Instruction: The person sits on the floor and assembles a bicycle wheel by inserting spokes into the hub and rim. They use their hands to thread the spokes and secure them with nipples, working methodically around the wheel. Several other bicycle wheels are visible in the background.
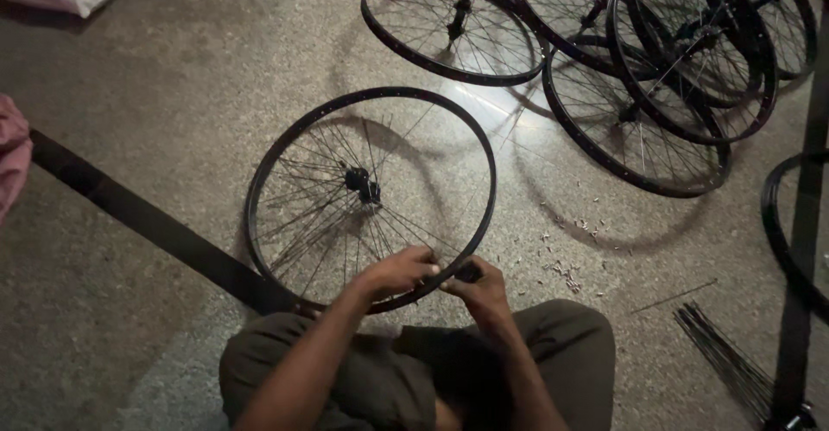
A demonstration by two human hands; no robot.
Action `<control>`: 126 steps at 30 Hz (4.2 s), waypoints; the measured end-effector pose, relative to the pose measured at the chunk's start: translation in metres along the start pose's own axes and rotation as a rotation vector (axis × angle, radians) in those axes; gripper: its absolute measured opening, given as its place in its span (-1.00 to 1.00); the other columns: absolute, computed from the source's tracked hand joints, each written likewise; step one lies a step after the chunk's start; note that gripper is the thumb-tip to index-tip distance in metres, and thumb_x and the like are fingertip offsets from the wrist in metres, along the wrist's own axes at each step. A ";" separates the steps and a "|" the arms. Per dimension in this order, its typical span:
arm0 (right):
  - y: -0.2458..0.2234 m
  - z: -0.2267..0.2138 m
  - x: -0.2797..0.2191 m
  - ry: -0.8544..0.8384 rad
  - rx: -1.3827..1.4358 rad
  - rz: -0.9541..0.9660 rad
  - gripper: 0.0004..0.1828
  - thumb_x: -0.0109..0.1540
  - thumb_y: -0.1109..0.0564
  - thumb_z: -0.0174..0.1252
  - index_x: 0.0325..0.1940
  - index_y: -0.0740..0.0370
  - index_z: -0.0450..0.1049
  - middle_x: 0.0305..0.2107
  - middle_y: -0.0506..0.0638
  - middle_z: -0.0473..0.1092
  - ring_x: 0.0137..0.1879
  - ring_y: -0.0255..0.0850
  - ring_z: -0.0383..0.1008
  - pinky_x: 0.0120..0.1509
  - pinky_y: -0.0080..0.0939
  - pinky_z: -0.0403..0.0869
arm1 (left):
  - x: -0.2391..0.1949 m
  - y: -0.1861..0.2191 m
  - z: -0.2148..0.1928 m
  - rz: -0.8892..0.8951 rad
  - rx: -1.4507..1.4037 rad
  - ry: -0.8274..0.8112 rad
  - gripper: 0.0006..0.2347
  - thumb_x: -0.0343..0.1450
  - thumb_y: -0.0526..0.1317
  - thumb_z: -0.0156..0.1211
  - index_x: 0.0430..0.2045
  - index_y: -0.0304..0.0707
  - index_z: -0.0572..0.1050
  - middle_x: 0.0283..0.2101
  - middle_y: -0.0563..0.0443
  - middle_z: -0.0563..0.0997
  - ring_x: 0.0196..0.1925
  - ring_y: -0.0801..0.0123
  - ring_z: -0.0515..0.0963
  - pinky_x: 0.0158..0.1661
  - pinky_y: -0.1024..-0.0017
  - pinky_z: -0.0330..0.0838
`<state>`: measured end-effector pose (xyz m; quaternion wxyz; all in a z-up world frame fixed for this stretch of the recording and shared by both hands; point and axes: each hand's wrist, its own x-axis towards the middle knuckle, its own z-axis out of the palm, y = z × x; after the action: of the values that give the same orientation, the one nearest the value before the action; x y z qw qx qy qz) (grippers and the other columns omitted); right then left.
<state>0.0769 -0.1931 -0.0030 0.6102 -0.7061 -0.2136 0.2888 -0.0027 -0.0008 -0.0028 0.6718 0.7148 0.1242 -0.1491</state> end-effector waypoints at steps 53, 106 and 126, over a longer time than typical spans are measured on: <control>0.023 -0.011 0.008 -0.135 -0.274 0.129 -0.83 0.09 0.19 0.37 -0.30 0.34 0.61 -0.47 0.02 0.57 -0.34 -0.27 0.51 -0.22 -0.23 0.49 | -0.034 0.026 0.018 -0.250 0.732 0.206 -0.67 0.38 -0.01 0.05 -0.32 -0.26 0.66 -0.16 -0.32 0.66 -0.05 -0.16 0.64 -0.02 0.02 0.48; 0.010 0.116 0.221 -0.341 0.669 0.557 -0.73 0.43 0.05 -0.17 -0.34 0.08 0.29 -0.66 -0.22 0.12 -0.60 -0.39 -0.02 -0.52 -0.35 0.06 | -0.006 0.022 -0.049 -0.396 0.243 0.669 -0.68 0.32 -0.16 0.30 -0.11 -0.33 0.51 -0.06 -0.35 0.62 0.00 -0.16 0.63 -0.02 0.06 0.54; 0.019 0.033 -0.025 0.417 0.022 0.173 -0.80 0.26 0.07 0.21 -0.37 0.24 0.53 -0.59 -0.03 0.41 -0.49 -0.28 0.34 -0.41 -0.27 0.32 | 0.021 0.001 -0.030 -0.394 0.314 0.688 -0.57 0.53 0.11 -0.01 -0.14 -0.31 0.58 -0.02 -0.42 0.58 0.07 -0.28 0.55 0.07 -0.04 0.41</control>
<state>0.0355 -0.1880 -0.0209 0.6217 -0.7596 -0.0186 0.1902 0.0182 0.0282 -0.0082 0.4329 0.7791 0.4511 -0.0446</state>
